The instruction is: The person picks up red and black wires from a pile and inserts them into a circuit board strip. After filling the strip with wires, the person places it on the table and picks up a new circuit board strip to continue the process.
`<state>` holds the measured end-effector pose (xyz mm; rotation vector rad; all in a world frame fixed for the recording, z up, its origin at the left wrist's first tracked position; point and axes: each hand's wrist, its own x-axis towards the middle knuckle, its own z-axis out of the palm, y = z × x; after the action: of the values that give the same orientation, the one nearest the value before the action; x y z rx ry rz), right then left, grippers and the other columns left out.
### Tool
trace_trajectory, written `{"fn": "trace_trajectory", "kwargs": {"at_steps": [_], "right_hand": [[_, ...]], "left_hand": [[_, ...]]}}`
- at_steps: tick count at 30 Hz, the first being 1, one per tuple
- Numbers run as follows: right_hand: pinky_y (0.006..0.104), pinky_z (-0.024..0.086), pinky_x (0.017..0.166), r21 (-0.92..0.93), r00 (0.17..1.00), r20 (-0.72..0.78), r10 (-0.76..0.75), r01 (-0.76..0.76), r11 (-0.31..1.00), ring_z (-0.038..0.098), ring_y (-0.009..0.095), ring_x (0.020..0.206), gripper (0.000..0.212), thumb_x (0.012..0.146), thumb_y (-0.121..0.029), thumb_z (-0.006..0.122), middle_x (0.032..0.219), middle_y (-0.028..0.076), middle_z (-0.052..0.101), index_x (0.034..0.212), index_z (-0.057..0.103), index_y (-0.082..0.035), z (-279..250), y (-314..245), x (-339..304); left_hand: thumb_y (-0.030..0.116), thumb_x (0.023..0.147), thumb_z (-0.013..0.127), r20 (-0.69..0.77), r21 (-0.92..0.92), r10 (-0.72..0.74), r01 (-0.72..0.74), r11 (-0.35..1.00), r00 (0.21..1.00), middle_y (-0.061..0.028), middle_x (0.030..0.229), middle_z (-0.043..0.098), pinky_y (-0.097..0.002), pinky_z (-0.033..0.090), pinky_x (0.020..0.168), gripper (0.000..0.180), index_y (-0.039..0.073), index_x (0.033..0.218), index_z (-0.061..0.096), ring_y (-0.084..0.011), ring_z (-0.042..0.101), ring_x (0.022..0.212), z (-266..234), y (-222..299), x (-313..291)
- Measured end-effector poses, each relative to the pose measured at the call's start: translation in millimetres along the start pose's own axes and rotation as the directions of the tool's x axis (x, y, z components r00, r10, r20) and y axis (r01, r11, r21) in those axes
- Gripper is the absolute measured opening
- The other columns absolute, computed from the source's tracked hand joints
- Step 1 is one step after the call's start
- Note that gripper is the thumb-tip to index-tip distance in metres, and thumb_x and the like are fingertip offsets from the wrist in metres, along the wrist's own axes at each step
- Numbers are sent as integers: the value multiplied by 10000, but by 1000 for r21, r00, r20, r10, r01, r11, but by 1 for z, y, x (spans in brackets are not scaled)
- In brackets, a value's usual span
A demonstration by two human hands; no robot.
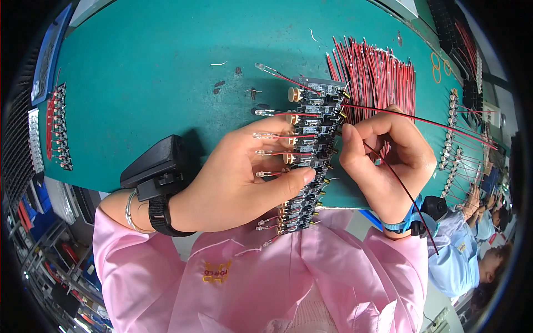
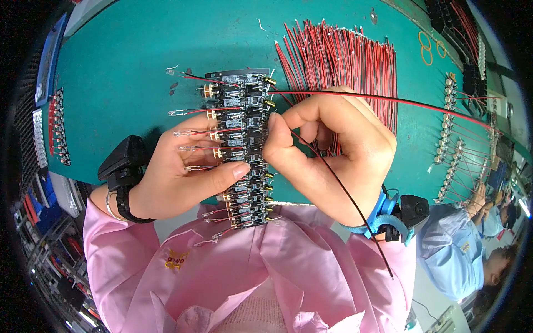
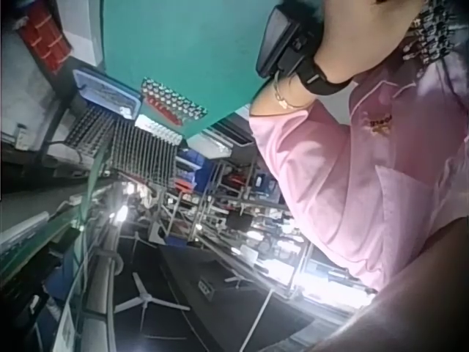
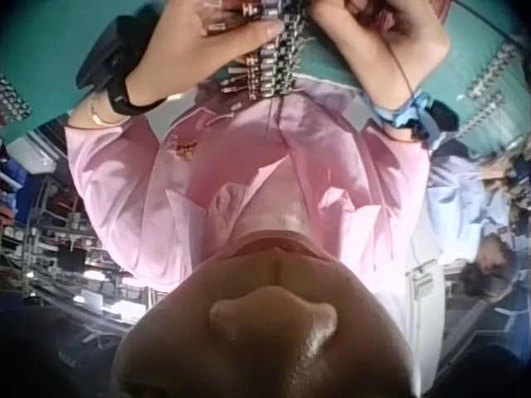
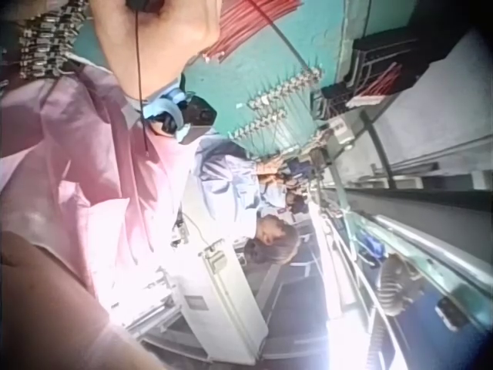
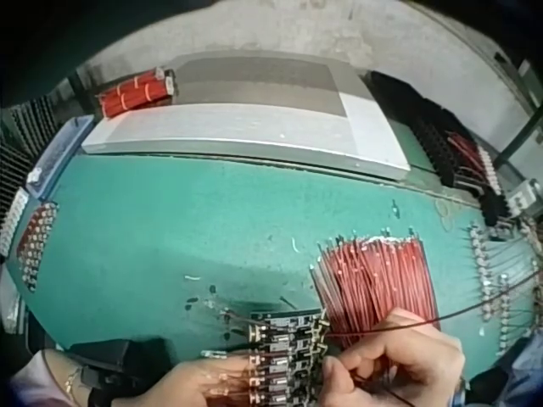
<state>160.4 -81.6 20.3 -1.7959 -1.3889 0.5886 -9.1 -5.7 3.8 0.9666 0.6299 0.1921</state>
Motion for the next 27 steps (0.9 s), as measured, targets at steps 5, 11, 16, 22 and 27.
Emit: {"fn": "trace_trajectory", "kwargs": {"at_steps": [5, 11, 16, 22, 27], "right_hand": [[171, 289, 492, 13, 1000, 16, 27, -27, 1000, 380, 25, 551, 120, 703, 41, 639, 617, -27, 455, 701, 525, 2, 0, -1, 1], [165, 304, 505, 81, 988, 14, 153, -154, 985, 392, 21, 564, 121, 702, 49, 633, 636, -29, 462, 717, 520, 9, 1, -5, 1], [161, 315, 513, 96, 989, 47, 141, -145, 985, 400, 21, 558, 116, 705, 53, 626, 652, -27, 478, 720, 519, 13, 0, -3, 1], [154, 328, 505, 173, 986, 70, 154, -164, 971, 429, 15, 558, 103, 709, 43, 626, 639, -23, 500, 717, 528, 11, 1, -1, 3], [145, 361, 495, 383, 952, 162, 259, -303, 873, 471, 8, 558, 92, 729, 4, 642, 625, -25, 538, 738, 550, 8, -6, -2, 10]], "left_hand": [[-1, 791, 560, 27, 24, 13, -14, 1000, 1000, -7, 907, 556, -191, 455, 647, 324, 14, 1102, 467, -44, 526, 793, -1, -3, 0], [-6, 792, 552, 24, 13, -1, 0, 1000, 1000, -2, 888, 550, -189, 451, 636, 289, 12, 1071, 478, -41, 521, 779, -1, -1, -1], [-6, 792, 552, 27, 25, -46, 46, 999, 999, -4, 884, 548, -190, 451, 633, 273, 9, 1055, 481, -41, 518, 779, 0, 4, -2], [1, 791, 557, 37, -11, -14, 14, 1000, 999, -11, 898, 553, -193, 455, 642, 281, 10, 1061, 480, -47, 527, 794, -1, 0, 0], [18, 791, 571, 47, 1, -9, 8, 1000, 999, -18, 911, 559, -194, 454, 659, 290, 17, 1068, 486, -63, 540, 805, -3, 2, 0]]}}
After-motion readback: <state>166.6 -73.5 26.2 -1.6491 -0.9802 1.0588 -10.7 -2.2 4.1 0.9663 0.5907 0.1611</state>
